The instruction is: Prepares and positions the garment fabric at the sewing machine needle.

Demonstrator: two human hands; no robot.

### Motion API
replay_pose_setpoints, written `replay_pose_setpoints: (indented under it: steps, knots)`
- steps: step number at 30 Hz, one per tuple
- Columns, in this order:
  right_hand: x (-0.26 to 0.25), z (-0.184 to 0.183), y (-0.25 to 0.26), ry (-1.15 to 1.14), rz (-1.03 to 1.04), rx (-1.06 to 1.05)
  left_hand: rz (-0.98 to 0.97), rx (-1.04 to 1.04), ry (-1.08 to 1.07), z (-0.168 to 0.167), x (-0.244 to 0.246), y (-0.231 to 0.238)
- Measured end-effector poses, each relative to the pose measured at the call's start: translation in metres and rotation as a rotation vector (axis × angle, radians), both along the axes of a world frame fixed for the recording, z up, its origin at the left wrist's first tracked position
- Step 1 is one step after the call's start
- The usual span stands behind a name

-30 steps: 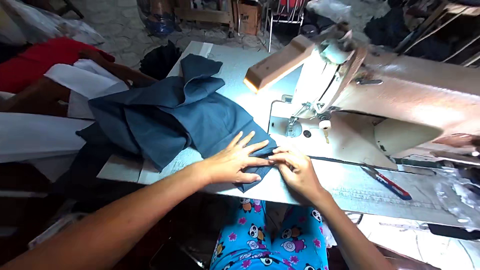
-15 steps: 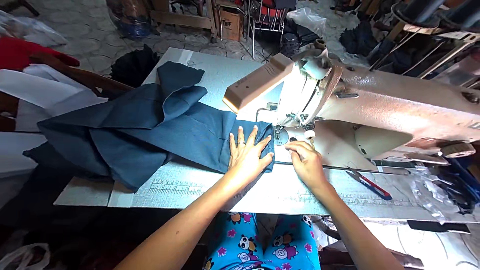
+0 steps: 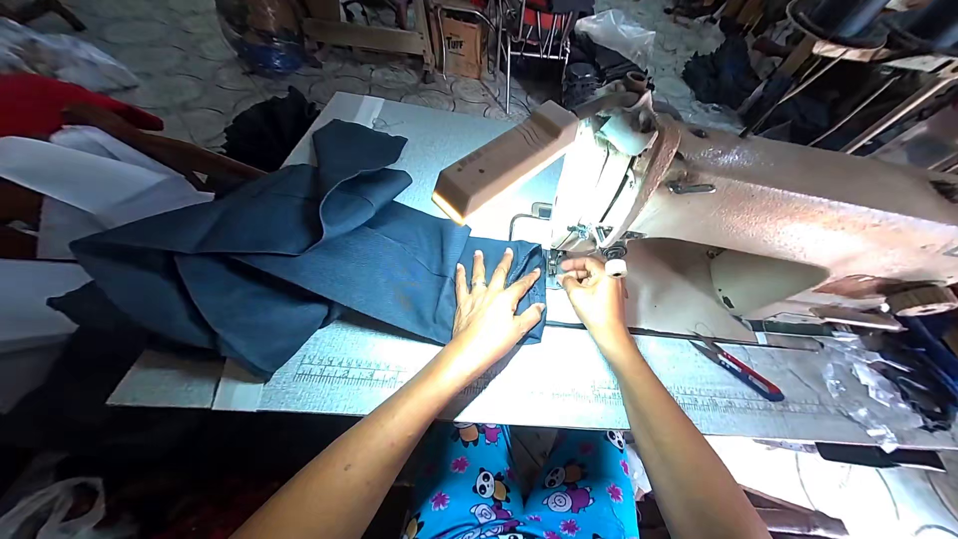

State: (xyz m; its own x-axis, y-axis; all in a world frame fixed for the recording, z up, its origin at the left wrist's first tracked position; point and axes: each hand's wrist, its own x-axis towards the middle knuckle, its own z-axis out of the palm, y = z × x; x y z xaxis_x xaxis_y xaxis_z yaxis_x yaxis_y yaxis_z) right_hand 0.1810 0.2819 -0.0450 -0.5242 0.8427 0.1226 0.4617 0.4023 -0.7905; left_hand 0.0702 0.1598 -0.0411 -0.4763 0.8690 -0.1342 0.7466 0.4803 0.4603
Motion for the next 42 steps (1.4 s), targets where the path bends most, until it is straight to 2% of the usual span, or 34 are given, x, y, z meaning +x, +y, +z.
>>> replay_pose_setpoints:
  steps: [3, 7, 9, 14, 18, 22, 24, 30, 42]
  knots:
    - [0.008, 0.009, -0.006, -0.115, 0.055, 0.011, 0.000, -0.002, -0.016, 0.000, 0.000, 0.001]
    - [0.010, -0.006, -0.011, -0.153, 0.189, 0.411, -0.006, -0.018, -0.011, 0.001, -0.001, 0.006]
    - [0.012, -0.010, -0.002, -0.170, 0.203, 0.512, -0.011, -0.024, -0.006, 0.001, -0.001, 0.010]
    - [0.035, 0.003, 0.043, -0.269, 0.028, 0.474, -0.006, 0.015, 0.019, -0.003, -0.002, 0.024]
    - [0.044, 0.001, 0.038, -0.254, -0.101, 0.474, -0.012, 0.033, 0.026, -0.004, -0.008, 0.038]
    - [0.037, -0.019, 0.016, 0.009, -0.017, 0.531, -0.034, 0.057, 0.009, -0.003, -0.013, 0.049]
    - [0.034, -0.027, 0.015, 0.070, 0.062, 0.513, -0.037, 0.071, 0.015, -0.005, -0.014, 0.048]
    - [0.034, -0.027, 0.015, -0.008, 0.194, 0.451, -0.033, 0.070, 0.022, -0.005, -0.013, 0.048]
    - [0.033, -0.025, 0.012, -0.134, 0.219, 0.504, -0.043, 0.078, 0.017, -0.003, -0.012, 0.044]
